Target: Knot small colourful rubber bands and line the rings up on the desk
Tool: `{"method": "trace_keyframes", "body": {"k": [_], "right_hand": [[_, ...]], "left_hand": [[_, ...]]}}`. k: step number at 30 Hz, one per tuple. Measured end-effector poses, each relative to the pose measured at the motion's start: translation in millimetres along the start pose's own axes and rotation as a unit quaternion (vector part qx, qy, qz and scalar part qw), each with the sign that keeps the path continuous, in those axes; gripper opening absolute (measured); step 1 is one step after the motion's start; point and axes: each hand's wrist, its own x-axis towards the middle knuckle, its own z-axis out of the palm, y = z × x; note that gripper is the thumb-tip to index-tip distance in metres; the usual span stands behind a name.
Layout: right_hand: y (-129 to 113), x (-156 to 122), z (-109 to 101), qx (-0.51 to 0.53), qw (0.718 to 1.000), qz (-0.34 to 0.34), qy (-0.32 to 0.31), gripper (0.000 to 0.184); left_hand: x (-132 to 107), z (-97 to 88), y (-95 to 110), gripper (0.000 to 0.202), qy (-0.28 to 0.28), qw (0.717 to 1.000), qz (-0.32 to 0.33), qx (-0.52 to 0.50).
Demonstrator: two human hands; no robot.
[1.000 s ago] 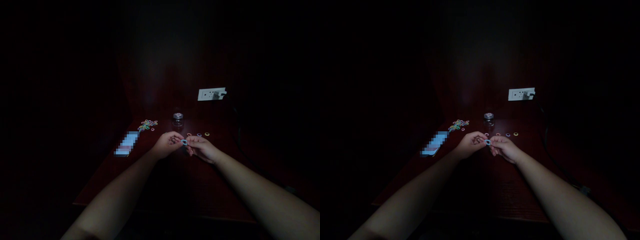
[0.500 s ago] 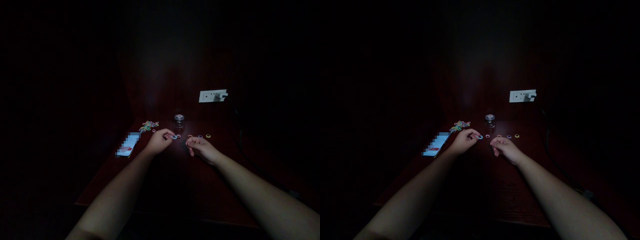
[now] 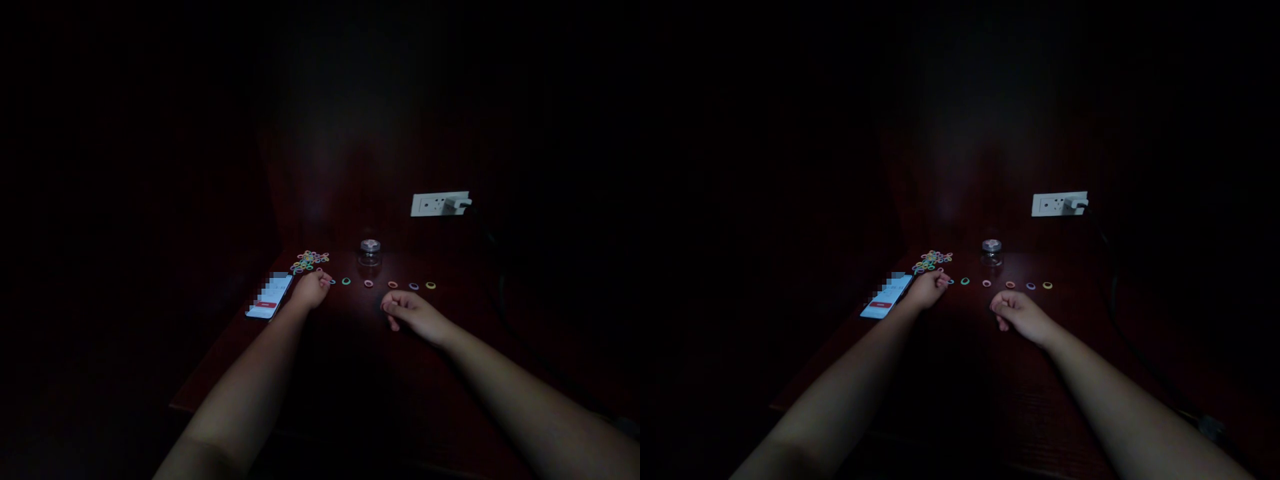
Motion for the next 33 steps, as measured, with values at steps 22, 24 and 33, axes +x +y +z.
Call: {"method": "trace_keyframes", "body": {"k": [22, 24, 33], "right_hand": [[-2.1, 0.1, -0.5, -0.021, 1.000, 0.017, -0.012, 0.039], [-2.0, -0.3, -0.4, -0.021, 1.000, 0.015, -0.013, 0.039], [0.8, 0.9, -2.5, -0.032, 0.999, 0.012, -0.017, 0.038]], "left_hand": [[-6.0, 8.4, 21.3, 0.045, -0.094, 0.977, 0.082, 0.173], [-5.1, 9.4, 19.4, 0.043, -0.091, 0.978, 0.068, 0.174], [1.5, -0.8, 19.2, 0.019, -0.043, 0.990, -0.006, 0.135]]}}
